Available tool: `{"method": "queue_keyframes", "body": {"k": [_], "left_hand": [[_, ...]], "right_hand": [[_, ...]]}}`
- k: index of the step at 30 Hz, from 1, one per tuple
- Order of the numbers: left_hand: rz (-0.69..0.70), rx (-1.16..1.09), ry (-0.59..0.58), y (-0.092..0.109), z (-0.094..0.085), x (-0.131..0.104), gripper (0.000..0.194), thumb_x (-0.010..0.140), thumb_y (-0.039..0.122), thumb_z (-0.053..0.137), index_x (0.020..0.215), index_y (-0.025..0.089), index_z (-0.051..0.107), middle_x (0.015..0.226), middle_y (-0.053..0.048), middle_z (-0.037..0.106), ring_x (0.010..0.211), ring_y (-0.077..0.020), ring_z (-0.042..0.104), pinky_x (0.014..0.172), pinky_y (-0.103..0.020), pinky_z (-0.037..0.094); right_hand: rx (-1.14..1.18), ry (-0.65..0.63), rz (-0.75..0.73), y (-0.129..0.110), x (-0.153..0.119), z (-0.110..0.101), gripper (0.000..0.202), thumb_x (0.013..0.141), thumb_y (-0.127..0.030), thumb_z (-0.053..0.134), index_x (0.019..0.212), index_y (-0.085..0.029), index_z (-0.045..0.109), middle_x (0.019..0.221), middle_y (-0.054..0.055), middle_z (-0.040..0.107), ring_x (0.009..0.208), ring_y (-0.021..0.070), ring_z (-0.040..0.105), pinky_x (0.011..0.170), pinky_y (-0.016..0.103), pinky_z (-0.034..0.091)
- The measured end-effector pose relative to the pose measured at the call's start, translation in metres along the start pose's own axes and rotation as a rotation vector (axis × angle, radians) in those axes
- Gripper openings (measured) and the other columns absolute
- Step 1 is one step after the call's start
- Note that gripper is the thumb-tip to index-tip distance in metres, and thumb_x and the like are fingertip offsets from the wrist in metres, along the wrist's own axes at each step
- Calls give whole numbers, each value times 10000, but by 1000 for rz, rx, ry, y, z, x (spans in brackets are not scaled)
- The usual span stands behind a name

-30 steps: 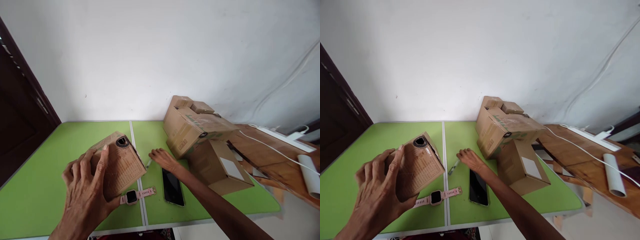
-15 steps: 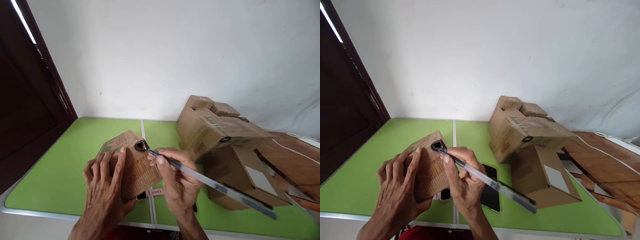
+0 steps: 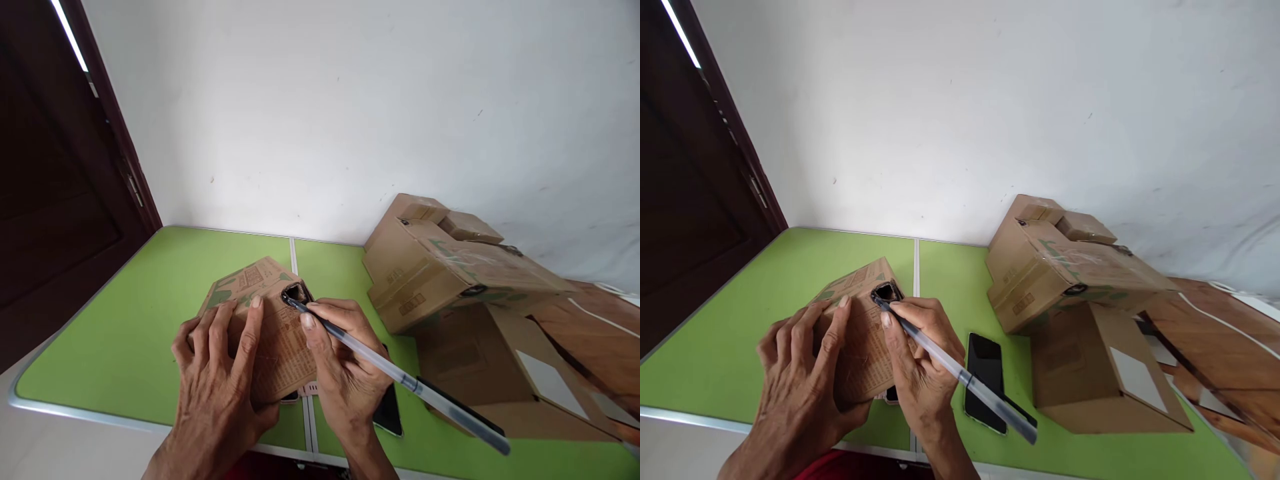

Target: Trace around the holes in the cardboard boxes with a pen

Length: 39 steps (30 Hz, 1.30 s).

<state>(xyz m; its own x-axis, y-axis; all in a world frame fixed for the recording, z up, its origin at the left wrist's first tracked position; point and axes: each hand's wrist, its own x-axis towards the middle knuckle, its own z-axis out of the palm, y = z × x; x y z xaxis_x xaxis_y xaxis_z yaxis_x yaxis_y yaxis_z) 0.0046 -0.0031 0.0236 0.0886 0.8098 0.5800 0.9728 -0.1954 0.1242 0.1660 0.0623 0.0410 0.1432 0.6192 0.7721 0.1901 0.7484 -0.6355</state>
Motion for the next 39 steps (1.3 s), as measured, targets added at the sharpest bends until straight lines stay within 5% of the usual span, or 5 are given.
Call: {"method": "queue_keyframes", "body": {"k": [20,32,39], "left_hand": [[12,11,-3,-1,-4,-2,1363,674,276,912,1817,280,168,1602,-260,500,1398,-514,546,1181,-675,341],[0,55,-32,-2,-9,0,1324,725,296,903,1816,248,153,1585,-285,494,1388,-526,533,1163,-681,353],[8,74,-36,-2,-9,-1,1273,727,319,900,1785,230,199,1591,-289,483,1388,-521,529,1148,-674,369]], "right_hand": [[-42,-70,-40,-1,-3,-10,207,1026,-103,760,1123,-284,787,1027,-2,796,948,144,768,843,272,638],[-31,55,96,7,-10,-15,106,1048,-159,744,1059,-262,765,912,-20,711,641,100,636,508,224,487],[43,120,181,4,1,-6,60,1076,-248,759,1017,-237,754,739,-65,666,492,67,606,471,189,469]]}}
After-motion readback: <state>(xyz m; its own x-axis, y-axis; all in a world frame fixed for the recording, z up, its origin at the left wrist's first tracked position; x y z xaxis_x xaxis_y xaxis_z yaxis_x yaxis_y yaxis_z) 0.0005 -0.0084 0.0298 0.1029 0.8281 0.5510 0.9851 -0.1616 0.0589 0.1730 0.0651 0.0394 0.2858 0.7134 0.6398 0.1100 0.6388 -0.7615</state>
